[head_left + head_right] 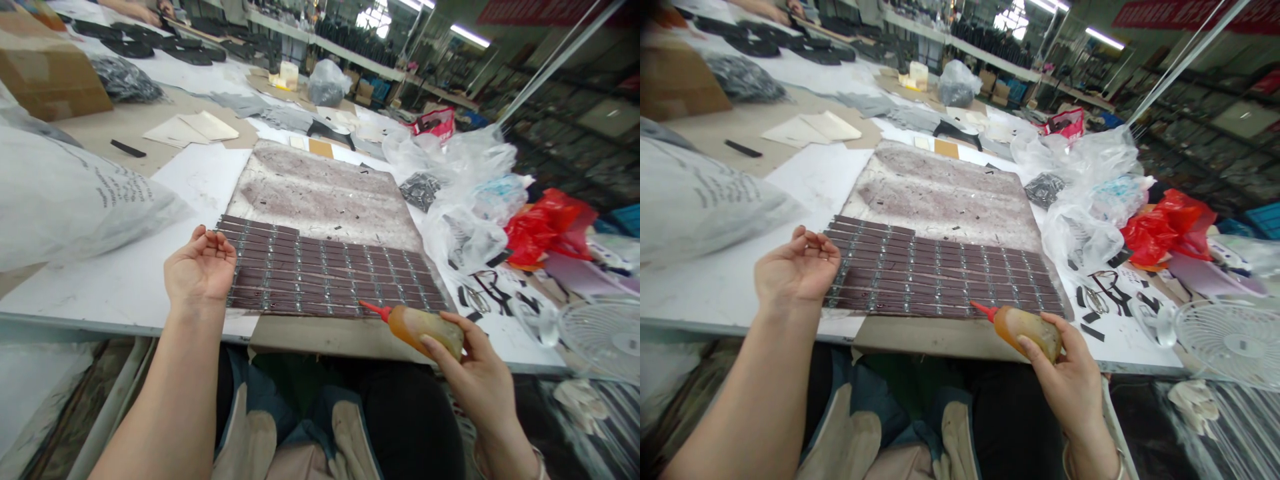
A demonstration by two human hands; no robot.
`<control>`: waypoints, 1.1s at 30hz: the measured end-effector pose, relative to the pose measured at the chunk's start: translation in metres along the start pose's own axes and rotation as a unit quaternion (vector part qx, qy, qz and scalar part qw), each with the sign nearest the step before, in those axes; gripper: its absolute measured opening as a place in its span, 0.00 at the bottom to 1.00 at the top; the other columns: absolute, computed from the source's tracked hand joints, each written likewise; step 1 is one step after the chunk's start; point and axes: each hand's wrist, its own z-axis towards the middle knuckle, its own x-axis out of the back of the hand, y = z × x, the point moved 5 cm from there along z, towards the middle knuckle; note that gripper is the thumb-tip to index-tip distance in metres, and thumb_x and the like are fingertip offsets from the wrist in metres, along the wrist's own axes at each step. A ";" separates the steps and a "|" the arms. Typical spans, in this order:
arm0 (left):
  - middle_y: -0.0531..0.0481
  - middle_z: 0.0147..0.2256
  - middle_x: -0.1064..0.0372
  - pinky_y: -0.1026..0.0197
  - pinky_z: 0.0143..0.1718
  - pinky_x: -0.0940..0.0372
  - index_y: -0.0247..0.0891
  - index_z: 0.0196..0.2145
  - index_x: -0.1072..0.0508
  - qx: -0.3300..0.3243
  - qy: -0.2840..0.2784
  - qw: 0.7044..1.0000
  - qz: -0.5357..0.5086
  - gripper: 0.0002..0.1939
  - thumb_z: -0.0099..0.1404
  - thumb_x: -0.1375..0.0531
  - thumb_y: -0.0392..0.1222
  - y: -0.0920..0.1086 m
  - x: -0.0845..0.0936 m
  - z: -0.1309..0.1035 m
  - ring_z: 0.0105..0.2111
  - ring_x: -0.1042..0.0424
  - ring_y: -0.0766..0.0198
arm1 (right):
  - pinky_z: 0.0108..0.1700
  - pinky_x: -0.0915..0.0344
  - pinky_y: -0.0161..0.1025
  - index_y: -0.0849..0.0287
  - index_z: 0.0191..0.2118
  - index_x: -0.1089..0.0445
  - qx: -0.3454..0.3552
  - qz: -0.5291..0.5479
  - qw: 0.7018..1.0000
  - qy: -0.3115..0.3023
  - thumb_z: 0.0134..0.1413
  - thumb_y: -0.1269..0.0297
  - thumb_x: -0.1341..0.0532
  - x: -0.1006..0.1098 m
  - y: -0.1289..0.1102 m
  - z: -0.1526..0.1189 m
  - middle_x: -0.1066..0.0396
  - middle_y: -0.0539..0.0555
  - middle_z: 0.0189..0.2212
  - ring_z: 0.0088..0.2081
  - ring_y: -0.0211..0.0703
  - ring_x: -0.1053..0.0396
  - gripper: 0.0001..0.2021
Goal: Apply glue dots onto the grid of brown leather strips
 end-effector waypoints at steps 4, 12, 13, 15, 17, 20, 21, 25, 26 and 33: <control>0.53 0.22 0.34 0.67 0.28 0.34 0.39 0.30 0.33 -0.004 -0.003 1.000 0.021 0.10 0.52 0.47 0.27 0.000 -0.001 -0.001 0.24 0.30 0.70 | 0.42 0.33 0.42 0.54 0.48 0.33 0.005 -0.025 1.000 0.017 0.44 0.48 0.36 0.005 0.001 0.000 0.30 0.55 0.43 0.39 0.47 0.31 0.26; 0.52 0.22 0.34 0.67 0.25 0.35 0.40 0.30 0.33 0.001 0.003 1.000 0.002 0.11 0.53 0.48 0.26 -0.003 -0.004 -0.002 0.24 0.31 0.69 | 0.39 0.33 0.41 0.54 0.48 0.32 -0.020 -0.049 0.998 0.028 0.43 0.45 0.37 0.014 0.010 -0.001 0.30 0.55 0.42 0.39 0.47 0.31 0.27; 0.52 0.22 0.34 0.67 0.25 0.35 0.40 0.31 0.33 0.002 0.003 1.000 0.000 0.12 0.53 0.48 0.26 -0.004 -0.004 -0.003 0.23 0.31 0.69 | 0.39 0.34 0.41 0.54 0.48 0.32 -0.021 -0.053 0.998 0.030 0.43 0.45 0.37 0.015 0.010 -0.001 0.29 0.54 0.42 0.39 0.47 0.31 0.26; 0.52 0.22 0.34 0.67 0.24 0.35 0.39 0.31 0.33 0.006 0.003 1.000 -0.005 0.12 0.52 0.48 0.26 -0.005 -0.004 -0.004 0.23 0.31 0.69 | 0.40 0.34 0.42 0.54 0.47 0.32 -0.022 -0.057 0.998 0.035 0.44 0.45 0.37 0.017 0.013 -0.001 0.29 0.54 0.42 0.39 0.48 0.31 0.26; 0.52 0.23 0.34 0.67 0.24 0.35 0.39 0.31 0.33 0.010 0.004 1.000 -0.009 0.12 0.52 0.47 0.25 -0.005 -0.005 -0.005 0.23 0.31 0.69 | 0.42 0.34 0.44 0.54 0.48 0.32 -0.020 -0.056 0.997 0.043 0.44 0.45 0.37 0.019 0.015 -0.001 0.29 0.54 0.42 0.39 0.48 0.31 0.26; 0.52 0.23 0.34 0.67 0.23 0.34 0.40 0.31 0.33 0.014 0.011 1.000 -0.007 0.12 0.52 0.48 0.25 -0.006 -0.006 -0.007 0.24 0.31 0.69 | 0.46 0.36 0.46 0.54 0.48 0.32 -0.013 -0.056 0.997 0.049 0.44 0.46 0.36 0.020 0.021 -0.001 0.29 0.54 0.42 0.40 0.48 0.31 0.26; 0.52 0.22 0.34 0.67 0.23 0.34 0.40 0.31 0.33 0.013 0.014 1.000 -0.007 0.12 0.53 0.48 0.26 -0.007 -0.006 -0.007 0.23 0.31 0.69 | 0.47 0.36 0.47 0.54 0.48 0.32 -0.010 -0.055 0.997 0.050 0.44 0.46 0.36 0.021 0.023 -0.001 0.29 0.54 0.42 0.40 0.48 0.31 0.26; 0.52 0.22 0.34 0.67 0.23 0.34 0.39 0.31 0.33 0.010 0.012 1.000 -0.006 0.12 0.52 0.48 0.25 -0.008 -0.007 -0.007 0.23 0.31 0.69 | 0.48 0.36 0.47 0.55 0.48 0.32 -0.012 -0.062 0.996 0.058 0.44 0.46 0.36 0.026 0.030 -0.002 0.29 0.54 0.42 0.40 0.49 0.31 0.26; 0.52 0.22 0.34 0.67 0.23 0.34 0.39 0.31 0.33 0.011 0.009 1.000 -0.005 0.12 0.51 0.48 0.25 -0.008 -0.007 -0.007 0.23 0.31 0.69 | 0.48 0.36 0.47 0.55 0.48 0.32 -0.012 -0.065 0.996 0.059 0.44 0.46 0.36 0.027 0.031 -0.002 0.29 0.55 0.42 0.40 0.49 0.31 0.26; 0.52 0.24 0.35 0.67 0.25 0.35 0.36 0.33 0.33 0.010 0.001 1.000 0.012 0.13 0.50 0.47 0.25 -0.010 -0.006 -0.004 0.24 0.31 0.69 | 0.48 0.36 0.47 0.55 0.48 0.32 -0.017 -0.075 0.995 0.069 0.44 0.46 0.37 0.032 0.035 -0.003 0.29 0.54 0.41 0.39 0.48 0.31 0.26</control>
